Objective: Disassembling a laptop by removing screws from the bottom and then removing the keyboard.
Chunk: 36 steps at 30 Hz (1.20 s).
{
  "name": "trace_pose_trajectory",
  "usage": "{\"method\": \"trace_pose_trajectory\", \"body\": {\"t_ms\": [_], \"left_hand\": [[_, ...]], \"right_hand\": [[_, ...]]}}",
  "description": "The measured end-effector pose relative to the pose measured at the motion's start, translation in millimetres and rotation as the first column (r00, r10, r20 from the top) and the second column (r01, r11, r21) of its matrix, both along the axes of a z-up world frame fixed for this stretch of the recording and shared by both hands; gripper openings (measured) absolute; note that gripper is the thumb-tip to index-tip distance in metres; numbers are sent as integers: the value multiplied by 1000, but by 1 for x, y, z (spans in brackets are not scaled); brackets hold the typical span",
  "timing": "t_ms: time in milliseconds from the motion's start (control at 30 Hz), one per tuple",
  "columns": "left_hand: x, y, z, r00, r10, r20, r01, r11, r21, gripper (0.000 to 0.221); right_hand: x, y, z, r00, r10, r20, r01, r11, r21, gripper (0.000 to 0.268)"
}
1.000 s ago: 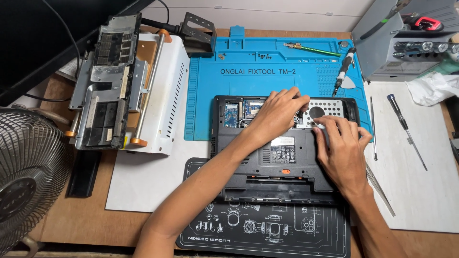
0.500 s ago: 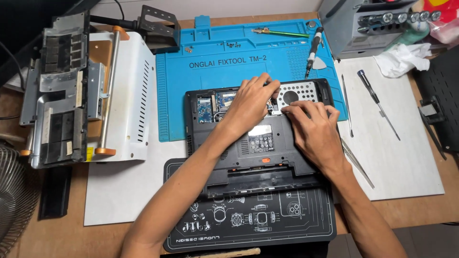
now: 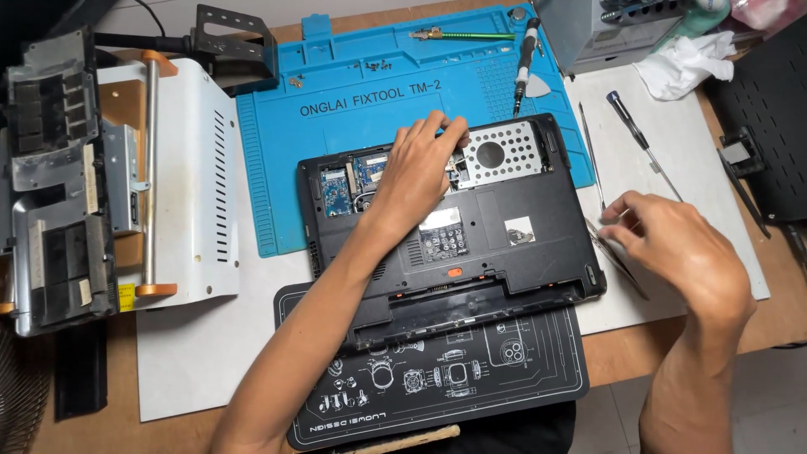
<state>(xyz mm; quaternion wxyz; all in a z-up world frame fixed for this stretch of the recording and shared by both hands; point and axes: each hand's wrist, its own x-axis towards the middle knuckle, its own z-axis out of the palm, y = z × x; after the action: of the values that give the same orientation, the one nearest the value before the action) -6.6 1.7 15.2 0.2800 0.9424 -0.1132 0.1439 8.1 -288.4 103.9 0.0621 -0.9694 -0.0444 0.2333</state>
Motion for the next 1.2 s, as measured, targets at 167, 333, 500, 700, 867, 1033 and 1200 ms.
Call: {"method": "trace_pose_trajectory", "body": {"t_ms": [167, 333, 500, 700, 867, 1033, 1200], "left_hand": [[0, -1, -1, 1000, 21, 3, -21, 1000, 19, 58], [0, -2, 1, 999, 42, 23, -42, 999, 3, 61], [3, -1, -3, 996, 77, 33, -76, 996, -39, 55], [2, 0, -4, 997, 54, 53, -45, 985, -169, 18], [6, -1, -9, 999, -49, -19, 45, 984, -170, 21], [6, -1, -9, 992, -112, -63, 96, 972, -216, 26], [7, 1, -7, 983, -162, -87, 136, 961, -242, 27]], "right_hand": [[-16, -4, -18, 991, -109, -82, 98, 987, -128, 15], [-16, -17, -21, 996, -89, -3, 87, 986, -141, 22], [-4, -32, -19, 987, -137, 79, 145, 985, -94, 31], [25, -34, -35, 961, -59, 271, -177, 624, 761, 34], [71, -33, -67, 994, -41, -104, 101, -78, 992, 14], [71, 19, -47, 943, -67, -326, 290, -317, 903, 29], [68, 51, -60, 958, -101, -270, 232, -284, 930, 36]]}}
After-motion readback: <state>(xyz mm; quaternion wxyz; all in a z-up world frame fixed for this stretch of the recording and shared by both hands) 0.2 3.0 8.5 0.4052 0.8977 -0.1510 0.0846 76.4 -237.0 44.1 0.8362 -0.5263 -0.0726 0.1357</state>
